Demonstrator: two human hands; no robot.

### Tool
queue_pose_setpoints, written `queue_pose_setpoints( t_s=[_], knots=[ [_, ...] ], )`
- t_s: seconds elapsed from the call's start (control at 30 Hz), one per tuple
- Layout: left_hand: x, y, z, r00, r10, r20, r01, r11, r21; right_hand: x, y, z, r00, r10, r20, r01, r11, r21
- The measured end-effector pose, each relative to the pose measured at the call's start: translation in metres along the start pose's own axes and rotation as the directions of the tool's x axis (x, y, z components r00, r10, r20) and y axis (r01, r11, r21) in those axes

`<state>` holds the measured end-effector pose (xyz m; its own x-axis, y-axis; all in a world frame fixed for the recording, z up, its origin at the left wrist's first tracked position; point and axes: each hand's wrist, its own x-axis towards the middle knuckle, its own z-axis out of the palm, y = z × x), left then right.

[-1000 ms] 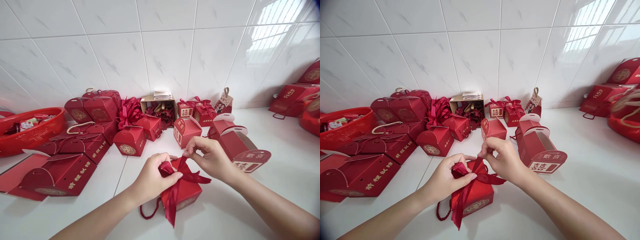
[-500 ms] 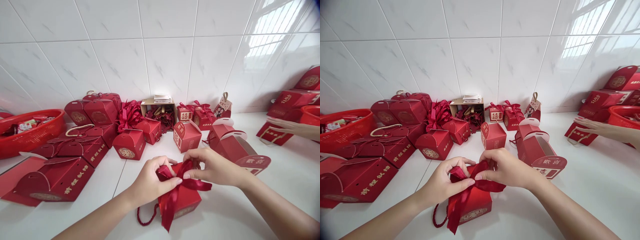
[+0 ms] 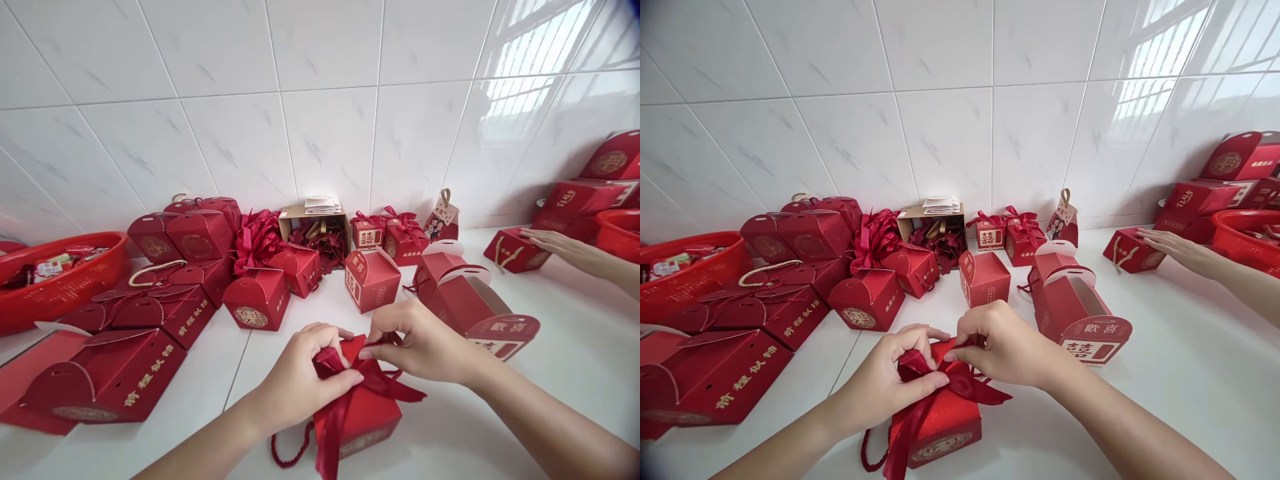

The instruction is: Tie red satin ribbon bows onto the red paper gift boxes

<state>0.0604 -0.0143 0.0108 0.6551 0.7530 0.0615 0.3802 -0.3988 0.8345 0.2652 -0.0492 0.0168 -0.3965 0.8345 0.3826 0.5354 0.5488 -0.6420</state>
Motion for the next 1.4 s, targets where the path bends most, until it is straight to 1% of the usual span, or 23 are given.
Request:
queue_pose_setpoints(
  t_s=[0.1,0.23,0.33,0.5,0.6,0.77,0.83,0.93,1.0,1.07,1.13,1.2,1.3,1.37,1.4],
  knots=[
    [0.000,0.001,-0.001,1.000,-0.001,0.002,0.001,1.000,-0.001,0.000,0.002,0.000,0.999,-0.042,-0.023,0.042,0.999,-0.010],
    [0.000,0.000,-0.002,1.000,0.002,-0.002,-0.002,1.000,0.000,-0.002,0.003,-0.003,0.999,-0.025,-0.031,0.024,1.000,-0.012],
    [0.001,-0.002,-0.001,1.000,0.016,-0.013,-0.016,0.999,0.032,-0.002,0.004,-0.005,0.999,-0.037,-0.018,0.036,0.999,-0.037],
    [0.001,-0.005,0.000,0.995,0.083,-0.050,-0.077,0.990,0.114,-0.003,0.006,-0.006,0.999,-0.030,-0.024,0.028,0.998,-0.047],
    [0.001,-0.007,0.000,0.992,0.117,-0.046,-0.109,0.982,0.153,-0.004,0.006,-0.005,0.999,-0.027,-0.028,0.025,0.999,-0.045],
    [0.004,-0.010,-0.002,0.995,0.098,-0.028,-0.092,0.984,0.151,-0.003,0.008,-0.001,0.998,-0.022,-0.064,0.018,0.999,-0.048],
    [0.004,-0.010,-0.002,0.995,0.103,-0.017,-0.098,0.980,0.174,-0.002,0.009,-0.001,0.999,-0.001,-0.039,0.000,0.999,-0.033],
    [0.002,-0.010,-0.002,0.994,0.109,0.007,-0.109,0.976,0.187,-0.002,0.007,-0.005,0.997,0.056,0.051,-0.055,0.998,-0.024],
    [0.001,-0.011,-0.002,0.996,0.082,0.024,-0.084,0.988,0.128,-0.004,0.003,-0.011,0.991,0.108,0.077,-0.104,0.993,-0.053],
    [0.002,-0.012,-0.004,0.999,0.034,0.030,-0.035,0.999,0.034,-0.006,-0.002,-0.016,0.986,0.160,0.056,-0.156,0.985,-0.078],
    [0.005,-0.013,-0.008,0.999,-0.001,0.033,0.003,0.998,-0.060,-0.009,-0.008,-0.018,0.979,0.192,0.067,-0.186,0.978,-0.090],
    [0.009,-0.016,-0.014,1.000,0.006,0.026,-0.002,0.987,-0.161,-0.011,-0.010,-0.016,0.972,0.191,0.133,-0.177,0.978,-0.113],
    [0.017,-0.021,-0.027,0.999,0.034,0.030,-0.024,0.955,-0.295,-0.012,-0.008,-0.006,0.945,0.164,0.283,-0.131,0.982,-0.133],
    [0.020,-0.023,-0.034,0.998,0.048,0.050,-0.029,0.947,-0.318,-0.010,-0.006,0.001,0.923,0.140,0.359,-0.105,0.988,-0.115],
    [0.021,-0.024,-0.037,0.997,0.052,0.059,-0.031,0.948,-0.318,-0.008,-0.006,0.005,0.915,0.139,0.378,-0.104,0.988,-0.111]
  ],
)
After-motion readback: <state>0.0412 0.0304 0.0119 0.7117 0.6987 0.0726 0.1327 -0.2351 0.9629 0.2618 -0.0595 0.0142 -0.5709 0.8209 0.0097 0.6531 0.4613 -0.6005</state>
